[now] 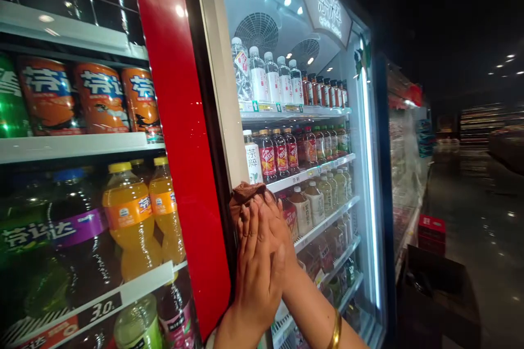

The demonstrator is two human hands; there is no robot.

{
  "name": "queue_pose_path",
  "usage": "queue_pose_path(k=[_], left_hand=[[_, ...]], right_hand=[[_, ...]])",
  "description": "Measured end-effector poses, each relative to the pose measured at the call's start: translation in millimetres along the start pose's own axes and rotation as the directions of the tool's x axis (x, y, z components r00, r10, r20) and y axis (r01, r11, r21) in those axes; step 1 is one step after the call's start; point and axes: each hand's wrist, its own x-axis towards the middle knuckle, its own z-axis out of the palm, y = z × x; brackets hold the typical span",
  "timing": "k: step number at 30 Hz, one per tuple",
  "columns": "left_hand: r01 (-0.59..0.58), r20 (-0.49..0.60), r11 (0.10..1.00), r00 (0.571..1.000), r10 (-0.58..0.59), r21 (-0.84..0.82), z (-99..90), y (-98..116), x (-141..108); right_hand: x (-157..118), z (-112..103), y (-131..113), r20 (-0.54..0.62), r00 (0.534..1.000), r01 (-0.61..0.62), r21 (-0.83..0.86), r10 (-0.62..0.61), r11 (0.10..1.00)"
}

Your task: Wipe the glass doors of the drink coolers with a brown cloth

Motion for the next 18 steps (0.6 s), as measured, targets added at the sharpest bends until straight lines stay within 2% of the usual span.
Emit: queue_pose_path(k=[3,6,10,12,18], left_hand=[[-0.001,-0.037,0.996,0.999,0.005,0.09,11.0,-4,-9],[0.002,-0.083,0.974,0.996,0.018,0.228,26.1,-4,-16],[0.113,-0.226,0.93,0.974,-0.033,0.35,50.1,3,-15],[0.147,-0.262,0.913,0.964,-0.046,0.38,59.6,8,-10],[0.078,-0.202,0.837,0.979,0.04,0.541,73.9,26,0]], right_hand=[[-1,-8,11,-0.028,0.988,0.151,-0.014,-0.152,0.988],[-2,-22,22,0.051,0.966,0.251,0.024,-0.252,0.968],[3,-44,37,0.163,0.939,0.279,0.152,-0.302,0.948],[6,-52,46,0.191,0.927,0.291,0.176,-0.323,0.94],[-3,-60,74,0.144,0.933,0.289,0.246,-0.33,0.925]])
